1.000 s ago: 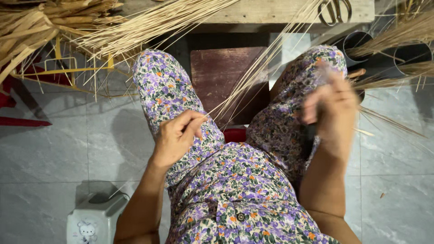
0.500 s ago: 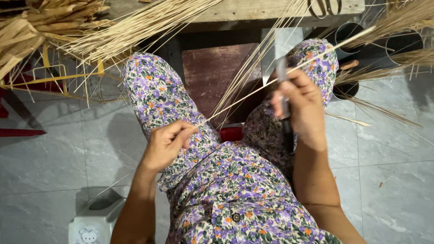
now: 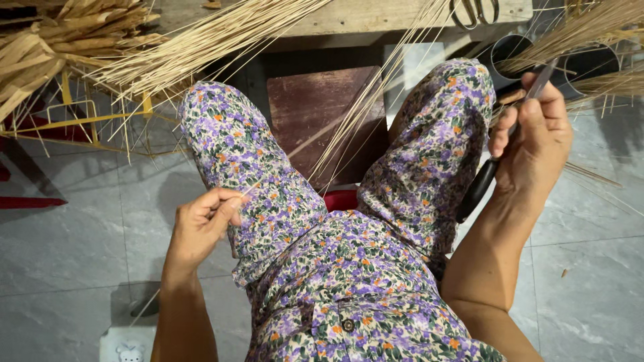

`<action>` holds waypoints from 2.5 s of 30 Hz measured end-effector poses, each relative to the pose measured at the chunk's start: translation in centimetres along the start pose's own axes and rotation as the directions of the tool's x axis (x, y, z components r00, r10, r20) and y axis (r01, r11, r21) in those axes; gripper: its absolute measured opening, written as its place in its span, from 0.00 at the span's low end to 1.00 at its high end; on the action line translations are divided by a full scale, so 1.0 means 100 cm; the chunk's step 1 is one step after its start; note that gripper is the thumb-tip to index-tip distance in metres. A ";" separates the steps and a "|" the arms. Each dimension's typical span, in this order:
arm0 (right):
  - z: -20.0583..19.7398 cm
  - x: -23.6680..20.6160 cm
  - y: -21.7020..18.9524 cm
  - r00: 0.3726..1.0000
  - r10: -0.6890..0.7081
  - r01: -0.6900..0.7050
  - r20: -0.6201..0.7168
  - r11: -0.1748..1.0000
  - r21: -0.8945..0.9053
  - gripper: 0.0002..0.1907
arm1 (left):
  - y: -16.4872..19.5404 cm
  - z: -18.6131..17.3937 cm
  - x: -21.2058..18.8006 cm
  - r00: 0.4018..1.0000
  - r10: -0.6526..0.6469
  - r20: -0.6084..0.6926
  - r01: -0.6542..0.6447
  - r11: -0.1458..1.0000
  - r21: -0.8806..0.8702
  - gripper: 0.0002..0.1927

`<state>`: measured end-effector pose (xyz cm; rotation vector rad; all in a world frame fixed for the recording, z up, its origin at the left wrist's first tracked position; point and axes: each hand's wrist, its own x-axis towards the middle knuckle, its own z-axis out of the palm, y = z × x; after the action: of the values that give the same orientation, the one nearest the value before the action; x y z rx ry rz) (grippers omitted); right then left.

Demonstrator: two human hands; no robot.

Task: The person sits on a low stool and repeatedly splits dried plant stems into thinner strips using a fixed blade. They hold each stem with one hand and draw the blade along its length to separate it, then place the finished strips aside.

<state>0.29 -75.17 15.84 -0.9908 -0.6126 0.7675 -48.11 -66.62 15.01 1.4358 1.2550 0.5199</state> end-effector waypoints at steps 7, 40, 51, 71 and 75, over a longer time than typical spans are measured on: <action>0.101 -0.054 0.020 0.858 0.433 -0.363 0.278 0.892 -0.269 0.25 | 0.037 0.049 0.027 0.950 0.310 -0.043 -0.312 0.949 -0.055 0.07; 0.074 -0.009 0.024 0.938 0.223 -0.241 0.265 0.970 0.038 0.11 | 0.100 0.043 0.045 0.865 0.502 0.001 -0.479 0.824 0.301 0.06; 0.129 -0.045 0.041 0.794 0.477 -0.440 0.377 0.879 -0.184 0.14 | 0.080 0.067 0.043 0.946 0.323 0.014 -0.320 0.927 0.197 0.08; 0.051 -0.007 0.016 0.982 0.154 -0.157 0.112 0.987 0.025 0.18 | -0.003 -0.014 0.009 0.982 0.177 0.058 -0.180 0.982 0.055 0.09; 0.066 -0.023 0.025 0.935 0.233 -0.237 0.266 0.971 -0.016 0.20 | 0.014 0.002 0.013 0.981 0.188 0.041 -0.190 0.980 0.058 0.09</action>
<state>-6.77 -72.86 16.17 -0.9635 -0.7253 1.1296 -46.96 -65.33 15.82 1.6199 1.1212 0.5844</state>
